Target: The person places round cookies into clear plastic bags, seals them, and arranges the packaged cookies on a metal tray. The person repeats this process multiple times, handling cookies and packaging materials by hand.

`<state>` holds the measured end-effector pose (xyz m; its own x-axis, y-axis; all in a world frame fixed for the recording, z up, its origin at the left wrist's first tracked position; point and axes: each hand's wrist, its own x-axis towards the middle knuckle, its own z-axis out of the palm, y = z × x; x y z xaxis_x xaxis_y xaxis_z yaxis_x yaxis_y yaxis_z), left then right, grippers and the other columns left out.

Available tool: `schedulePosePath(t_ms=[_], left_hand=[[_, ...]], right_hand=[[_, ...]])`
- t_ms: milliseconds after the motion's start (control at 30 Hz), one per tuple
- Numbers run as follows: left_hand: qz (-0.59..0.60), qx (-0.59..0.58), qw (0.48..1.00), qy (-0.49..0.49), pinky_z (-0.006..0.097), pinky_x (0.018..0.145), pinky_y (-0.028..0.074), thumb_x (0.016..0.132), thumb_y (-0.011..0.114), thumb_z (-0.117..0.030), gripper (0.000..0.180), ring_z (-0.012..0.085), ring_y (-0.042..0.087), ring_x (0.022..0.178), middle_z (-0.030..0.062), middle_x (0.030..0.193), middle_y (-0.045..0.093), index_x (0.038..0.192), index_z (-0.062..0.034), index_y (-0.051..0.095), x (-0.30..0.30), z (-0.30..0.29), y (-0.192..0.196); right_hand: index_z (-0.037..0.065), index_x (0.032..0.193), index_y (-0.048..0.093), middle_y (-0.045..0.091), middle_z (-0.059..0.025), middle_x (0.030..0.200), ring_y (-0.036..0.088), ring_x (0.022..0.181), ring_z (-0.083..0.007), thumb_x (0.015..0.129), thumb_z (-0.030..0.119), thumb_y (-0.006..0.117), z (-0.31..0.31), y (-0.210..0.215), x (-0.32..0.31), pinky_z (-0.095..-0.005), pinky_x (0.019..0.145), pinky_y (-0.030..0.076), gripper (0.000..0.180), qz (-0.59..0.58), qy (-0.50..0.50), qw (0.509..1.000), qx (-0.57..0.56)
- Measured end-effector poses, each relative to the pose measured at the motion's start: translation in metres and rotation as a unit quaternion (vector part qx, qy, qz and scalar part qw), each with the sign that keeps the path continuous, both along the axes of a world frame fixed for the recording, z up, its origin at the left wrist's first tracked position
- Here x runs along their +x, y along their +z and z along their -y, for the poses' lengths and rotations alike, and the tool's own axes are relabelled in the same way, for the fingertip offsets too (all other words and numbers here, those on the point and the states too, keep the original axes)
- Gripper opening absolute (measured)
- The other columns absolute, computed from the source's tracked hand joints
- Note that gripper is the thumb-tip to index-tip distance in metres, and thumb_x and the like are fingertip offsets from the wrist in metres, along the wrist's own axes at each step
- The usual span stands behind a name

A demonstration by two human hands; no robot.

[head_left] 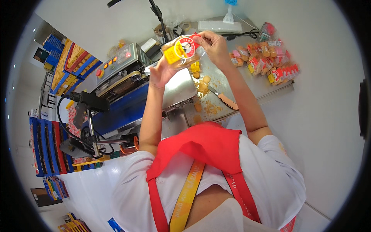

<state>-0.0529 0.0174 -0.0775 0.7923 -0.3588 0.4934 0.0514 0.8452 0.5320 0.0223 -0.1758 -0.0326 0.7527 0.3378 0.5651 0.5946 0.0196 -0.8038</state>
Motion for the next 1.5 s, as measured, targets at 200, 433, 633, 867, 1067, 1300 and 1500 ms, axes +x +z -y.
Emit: schedulePosePath(t_ms=[200,433,633,867,1067,1300,1500], left_hand=[[-0.169,0.259,0.864,0.398,0.03,0.08,0.053,0.074,0.074,-0.008,0.048,0.0148,0.061,0.096,0.0054,0.106,0.062,0.117,-0.0056,0.052,-0.02,0.013,0.005],[0.021,0.427,0.705,0.565,0.027,0.082,0.05,0.059,0.083,-0.002,0.062,0.0104,0.059,0.093,0.0033,0.1,0.062,0.113,-0.0056,0.054,-0.058,0.018,0.03],[0.181,0.476,0.599,0.618,0.029,0.082,0.05,0.056,0.086,-0.007,0.054,0.0152,0.061,0.091,0.0064,0.099,0.064,0.103,-0.0053,0.06,-0.066,0.013,0.033],[0.179,0.488,0.589,0.618,0.03,0.08,0.05,0.056,0.085,-0.007,0.048,0.0183,0.063,0.088,0.0072,0.093,0.066,0.098,-0.0045,0.062,-0.069,0.007,0.028],[0.109,0.441,0.665,0.593,0.028,0.081,0.05,0.061,0.082,-0.005,0.058,0.0136,0.06,0.094,0.0045,0.105,0.062,0.112,-0.0068,0.056,-0.074,0.001,0.014],[-0.002,0.27,0.807,0.526,0.029,0.088,0.048,0.069,0.071,0.008,0.057,0.0164,0.057,0.104,0.0094,0.115,0.057,0.118,-0.0059,0.046,-0.084,-0.004,0.004],[0.006,0.263,0.808,0.526,0.029,0.085,0.049,0.065,0.078,0.004,0.046,0.015,0.058,0.099,0.0087,0.107,0.061,0.101,-0.0078,0.052,-0.089,-0.011,0.002]], right_hand=[[-0.002,0.085,0.064,0.059,-0.0071,0.069,0.054,0.06,-0.0141,0.084,0.02,0.064,0.002,0.008,-0.029,-0.0275,0.056,0.042,0.022,0.037,0.04,0.998,-0.033],[0.002,0.093,0.067,0.063,-0.0016,0.076,0.055,0.068,-0.0068,0.088,0.029,0.06,0.016,-0.017,-0.032,-0.0217,0.059,0.044,0.028,-0.368,0.277,0.878,0.134],[0.003,0.086,0.066,0.064,-0.0027,0.077,0.054,0.067,-0.0069,0.086,0.019,0.064,0.003,-0.019,-0.034,-0.0207,0.059,0.044,0.016,-0.3,0.231,0.903,0.202],[0.004,0.086,0.064,0.062,-0.0025,0.078,0.056,0.065,-0.0081,0.087,0.019,0.062,0.001,-0.028,-0.039,-0.0199,0.059,0.046,0.015,-0.314,0.233,0.897,0.204],[0.002,0.093,0.065,0.064,-0.004,0.08,0.059,0.07,-0.0092,0.09,0.015,0.057,-0.001,-0.028,-0.04,-0.0227,0.064,0.049,0.016,-0.318,0.29,0.882,0.192],[0.007,0.119,0.059,0.064,-0.0069,0.09,0.06,0.082,-0.0133,0.084,-0.008,0.044,-0.008,-0.017,-0.061,-0.0268,0.079,0.048,0.041,-0.102,0.289,0.952,0.01],[-0.001,0.111,0.059,0.063,-0.014,0.104,0.064,0.089,-0.0224,0.079,-0.016,0.043,-0.013,-0.027,-0.061,-0.0303,0.078,0.051,0.039,0.151,0.196,0.967,-0.054]])
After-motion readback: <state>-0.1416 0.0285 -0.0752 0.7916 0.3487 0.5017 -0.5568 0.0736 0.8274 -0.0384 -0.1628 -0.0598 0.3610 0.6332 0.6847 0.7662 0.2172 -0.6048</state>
